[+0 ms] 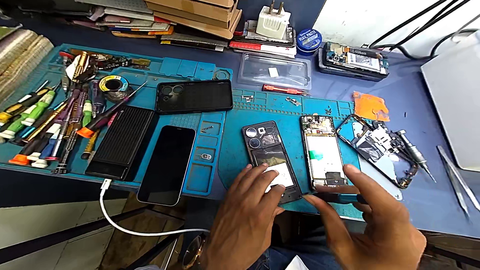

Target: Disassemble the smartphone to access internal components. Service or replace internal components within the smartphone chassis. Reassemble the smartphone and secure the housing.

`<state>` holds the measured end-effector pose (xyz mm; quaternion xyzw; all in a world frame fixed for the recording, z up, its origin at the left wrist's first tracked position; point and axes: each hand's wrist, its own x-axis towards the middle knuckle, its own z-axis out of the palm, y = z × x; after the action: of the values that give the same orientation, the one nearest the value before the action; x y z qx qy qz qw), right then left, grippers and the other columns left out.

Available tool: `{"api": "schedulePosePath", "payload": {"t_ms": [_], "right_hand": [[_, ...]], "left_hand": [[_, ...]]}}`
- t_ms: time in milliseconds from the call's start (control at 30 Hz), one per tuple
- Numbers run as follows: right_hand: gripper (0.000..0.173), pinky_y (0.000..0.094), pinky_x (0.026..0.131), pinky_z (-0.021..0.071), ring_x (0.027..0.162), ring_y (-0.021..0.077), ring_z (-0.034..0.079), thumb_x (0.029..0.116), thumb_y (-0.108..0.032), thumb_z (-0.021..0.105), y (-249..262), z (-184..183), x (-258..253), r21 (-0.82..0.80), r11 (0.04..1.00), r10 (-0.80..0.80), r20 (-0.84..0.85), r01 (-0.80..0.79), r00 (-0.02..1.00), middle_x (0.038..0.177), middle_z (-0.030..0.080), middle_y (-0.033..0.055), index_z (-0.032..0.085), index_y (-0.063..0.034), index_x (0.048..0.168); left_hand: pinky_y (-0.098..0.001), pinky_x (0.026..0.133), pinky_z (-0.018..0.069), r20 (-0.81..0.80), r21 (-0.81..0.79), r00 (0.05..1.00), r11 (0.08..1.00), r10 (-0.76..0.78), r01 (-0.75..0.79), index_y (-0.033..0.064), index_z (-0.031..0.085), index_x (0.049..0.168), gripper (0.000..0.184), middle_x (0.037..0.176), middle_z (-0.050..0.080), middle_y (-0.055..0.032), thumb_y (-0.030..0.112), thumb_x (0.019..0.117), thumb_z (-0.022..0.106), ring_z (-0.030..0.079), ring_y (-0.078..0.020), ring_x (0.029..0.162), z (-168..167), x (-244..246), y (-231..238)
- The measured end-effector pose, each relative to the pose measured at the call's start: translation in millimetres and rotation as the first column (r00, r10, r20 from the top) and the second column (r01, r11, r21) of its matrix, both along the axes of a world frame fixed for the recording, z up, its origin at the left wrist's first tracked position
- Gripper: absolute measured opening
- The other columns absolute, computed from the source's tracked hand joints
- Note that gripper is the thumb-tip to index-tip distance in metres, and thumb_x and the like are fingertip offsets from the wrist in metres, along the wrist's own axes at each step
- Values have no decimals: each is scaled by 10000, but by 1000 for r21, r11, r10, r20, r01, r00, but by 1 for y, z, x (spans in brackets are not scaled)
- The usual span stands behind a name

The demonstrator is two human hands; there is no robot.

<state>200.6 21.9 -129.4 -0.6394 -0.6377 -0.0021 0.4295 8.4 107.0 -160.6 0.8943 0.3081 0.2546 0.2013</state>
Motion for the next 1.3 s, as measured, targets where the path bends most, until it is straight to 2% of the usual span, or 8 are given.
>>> {"api": "schedulePosePath", "payload": {"t_ms": [133, 267, 367, 500, 600, 733, 867, 1300], "right_hand": [[592, 390, 985, 607, 1198, 200, 677, 1008, -163, 622, 0, 13, 3, -152, 976, 147, -66, -156, 987, 1332, 688, 24, 413, -234, 1557], [584, 313, 723, 600, 899, 133, 706, 929, -262, 762, 4, 6, -1, -18, 999, -46, 41, 47, 998, 1116, 717, 53, 531, -186, 1461], [609, 422, 1037, 576, 1262, 219, 635, 988, -223, 675, 0, 13, 4, -137, 983, 111, -80, -121, 991, 1425, 620, 41, 433, -236, 1546], [564, 312, 726, 605, 888, 126, 708, 951, -240, 730, 4, 8, 0, -45, 998, -44, 2, 44, 999, 1100, 724, 41, 521, -181, 1471], [568, 405, 1030, 566, 1250, 202, 639, 1025, -226, 612, 2, 13, 3, -152, 982, 98, -86, -110, 991, 1424, 621, 34, 410, -222, 1556], [551, 335, 728, 636, 882, 139, 728, 960, -212, 710, 4, 10, 0, -62, 998, -31, 1, 31, 1000, 1101, 730, 50, 522, -153, 1475], [558, 420, 1050, 577, 1278, 232, 631, 1015, -191, 622, -1, 14, 1, -144, 981, 120, -99, -134, 988, 1436, 617, 47, 447, -212, 1545], [607, 355, 839, 615, 1000, 144, 704, 944, -287, 743, 3, 5, -4, -33, 997, -69, -1, 69, 998, 1195, 702, 53, 500, -175, 1489]], "left_hand": [[-466, 1234, 341, -10, -6, 1000, 1000, -3, 3, 189, 740, 1203, 280, 1385, 636, -4, 329, 1031, 569, 461, -213, 1442, 0, -1, 0], [-463, 1234, 344, -13, -3, 1000, 1000, -5, 5, 191, 739, 1202, 281, 1385, 638, -6, 332, 1031, 567, 465, -218, 1442, 1, 0, 0], [-470, 1234, 342, -11, -3, 1000, 1000, -8, 8, 184, 736, 1200, 283, 1382, 640, -11, 333, 1035, 560, 464, -219, 1443, 0, 0, 1], [-467, 1236, 337, -4, -9, 1000, 1000, -11, 11, 178, 744, 1180, 268, 1372, 642, -15, 324, 1024, 582, 461, -223, 1443, 1, 1, 1], [-477, 1233, 338, -11, -5, 1000, 1000, -13, 13, 172, 742, 1186, 277, 1366, 645, -22, 326, 1029, 574, 467, -230, 1438, 1, 1, 1], [-469, 1238, 335, -19, 2, 1000, 1000, -15, 15, 174, 741, 1183, 270, 1373, 639, -17, 320, 1029, 574, 459, -225, 1444, 2, 1, 1], [-475, 1235, 337, -21, 11, 1000, 1000, -13, 13, 178, 741, 1184, 277, 1364, 645, -13, 329, 1034, 565, 470, -221, 1435, 1, 1, 1], [-507, 1225, 301, -120, 66, 993, 998, 10, -2, 134, 638, 1377, 432, 1496, 556, 5, 373, 1037, 519, 485, -188, 1407, 4, 4, 1]]}}
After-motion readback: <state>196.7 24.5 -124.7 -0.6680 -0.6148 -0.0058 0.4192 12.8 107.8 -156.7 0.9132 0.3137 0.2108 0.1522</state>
